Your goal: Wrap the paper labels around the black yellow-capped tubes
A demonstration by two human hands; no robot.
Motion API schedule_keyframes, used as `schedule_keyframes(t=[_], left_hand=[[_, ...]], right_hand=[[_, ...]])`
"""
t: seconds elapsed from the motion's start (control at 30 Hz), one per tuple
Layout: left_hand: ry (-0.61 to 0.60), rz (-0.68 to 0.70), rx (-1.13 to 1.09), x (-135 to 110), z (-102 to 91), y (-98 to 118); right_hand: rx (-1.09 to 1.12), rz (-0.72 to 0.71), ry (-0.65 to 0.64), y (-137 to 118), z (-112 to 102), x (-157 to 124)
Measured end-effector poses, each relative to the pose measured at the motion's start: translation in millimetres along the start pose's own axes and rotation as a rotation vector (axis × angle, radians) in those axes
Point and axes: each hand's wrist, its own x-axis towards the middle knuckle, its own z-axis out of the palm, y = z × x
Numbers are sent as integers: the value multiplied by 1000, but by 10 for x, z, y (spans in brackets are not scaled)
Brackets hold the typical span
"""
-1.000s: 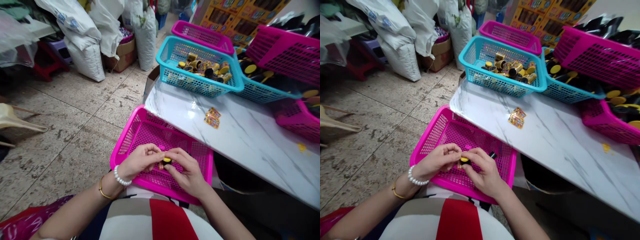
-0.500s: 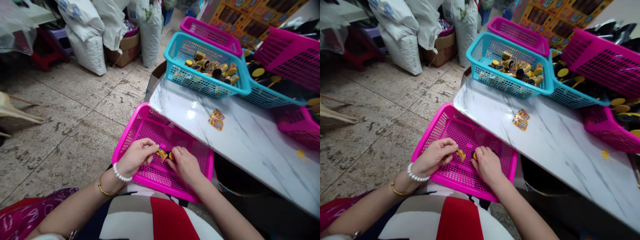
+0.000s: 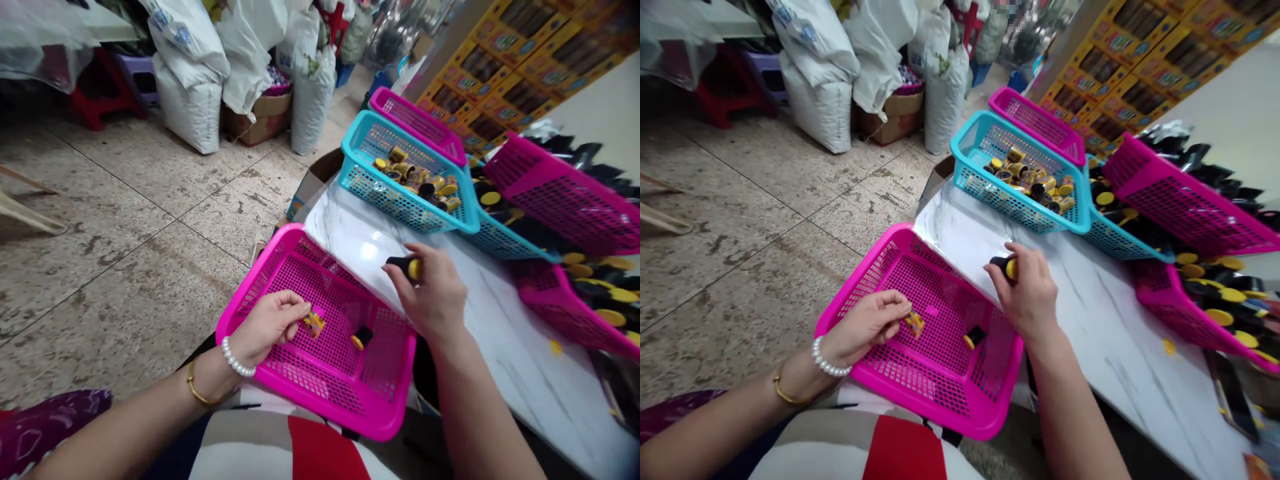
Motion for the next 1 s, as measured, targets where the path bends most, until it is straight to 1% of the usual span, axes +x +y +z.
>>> schedule_keyframes(t=[0.03, 0.1, 0.13, 0.2, 0.27, 0.37, 0.47, 0.53, 0.57, 0.63, 0.7, 0.8, 0.87, 0.93, 1.0], left_hand=[[-9, 0, -7, 4, 1, -10], [-26, 8, -23, 4, -5, -18], [-32, 14, -31, 2, -13, -17], [-38, 20, -40, -6, -38, -7], [-44, 22, -48, -16, -63, 2], [-55, 17, -59, -26, -80, 5], [-49, -2, -75, -29, -78, 2], [-27, -17, -95, -24, -80, 7], [-17, -21, -110, -21, -83, 10], [-5, -30, -147, -11, -94, 17], [0, -42, -170, -4, -103, 19], [0, -70, -181, 2, -100, 5], [-11, -76, -186, 3, -87, -8], [-28, -72, -181, 3, -71, -19], [-39, -53, -168, -2, -60, -24]], right_hand=[[-44, -33, -68, 47, 20, 106], [-139, -47, -223, 97, 97, 237], [-186, -38, -287, 103, 131, 266], [-254, -35, -370, 96, 145, 287], [-261, -65, -447, 90, 70, 315], [-194, -97, -514, 110, -146, 439], [-107, -115, -464, 143, -344, 591], [-74, -107, -436, 159, -403, 635], [-63, -105, -446, 167, -402, 630], [-53, -115, -487, 180, -332, 567], [-74, -129, -487, 180, -193, 447], [-146, -106, -354, 126, 45, 227], [-189, -78, -268, 64, 166, 108], [-221, -52, -202, 12, 242, 37], [-231, -33, -149, -3, 273, 15]])
